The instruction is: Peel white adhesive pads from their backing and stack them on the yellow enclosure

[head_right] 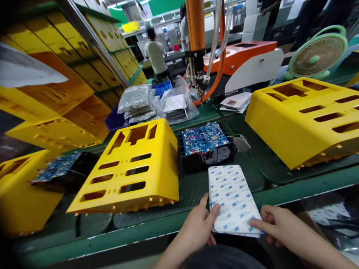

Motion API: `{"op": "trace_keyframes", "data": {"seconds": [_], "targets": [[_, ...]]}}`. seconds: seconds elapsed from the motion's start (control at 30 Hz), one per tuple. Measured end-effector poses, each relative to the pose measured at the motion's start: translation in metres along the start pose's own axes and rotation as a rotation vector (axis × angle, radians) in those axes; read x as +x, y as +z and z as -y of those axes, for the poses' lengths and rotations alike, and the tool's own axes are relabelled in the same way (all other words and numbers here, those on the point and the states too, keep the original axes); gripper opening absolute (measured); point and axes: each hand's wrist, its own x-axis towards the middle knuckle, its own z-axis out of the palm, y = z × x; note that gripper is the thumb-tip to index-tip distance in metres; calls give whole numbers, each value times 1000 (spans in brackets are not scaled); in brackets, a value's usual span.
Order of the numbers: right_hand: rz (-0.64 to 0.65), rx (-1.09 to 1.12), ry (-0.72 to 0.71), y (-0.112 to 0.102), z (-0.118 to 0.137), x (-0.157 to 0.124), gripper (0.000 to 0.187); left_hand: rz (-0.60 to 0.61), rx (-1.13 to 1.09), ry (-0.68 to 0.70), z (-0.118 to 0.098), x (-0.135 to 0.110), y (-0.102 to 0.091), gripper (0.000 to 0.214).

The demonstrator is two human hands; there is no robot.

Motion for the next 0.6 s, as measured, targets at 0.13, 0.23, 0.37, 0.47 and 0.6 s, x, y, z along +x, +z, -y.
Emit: {"op": "trace_keyframes", "data": {"seconds": [0.13,0.23,0.37,0.47,0.6], "targets": [[75,144,33,6,-2,-1,57,-30,232,12,-7,-7,-19,59],[64,129,65,-9,3,-8,60,-96,308,36,-11,-11,-25,49],[103,229,32,-34,12,-24,56,-77,194,32,-11,-13,-17,42],[128,409,28,-42,16,-36,44,107,-151,-32,-11,-15,0,45],[114,536,41,-30,16,-50,37,261,-598,-32,-14,-16,22,48]]}}
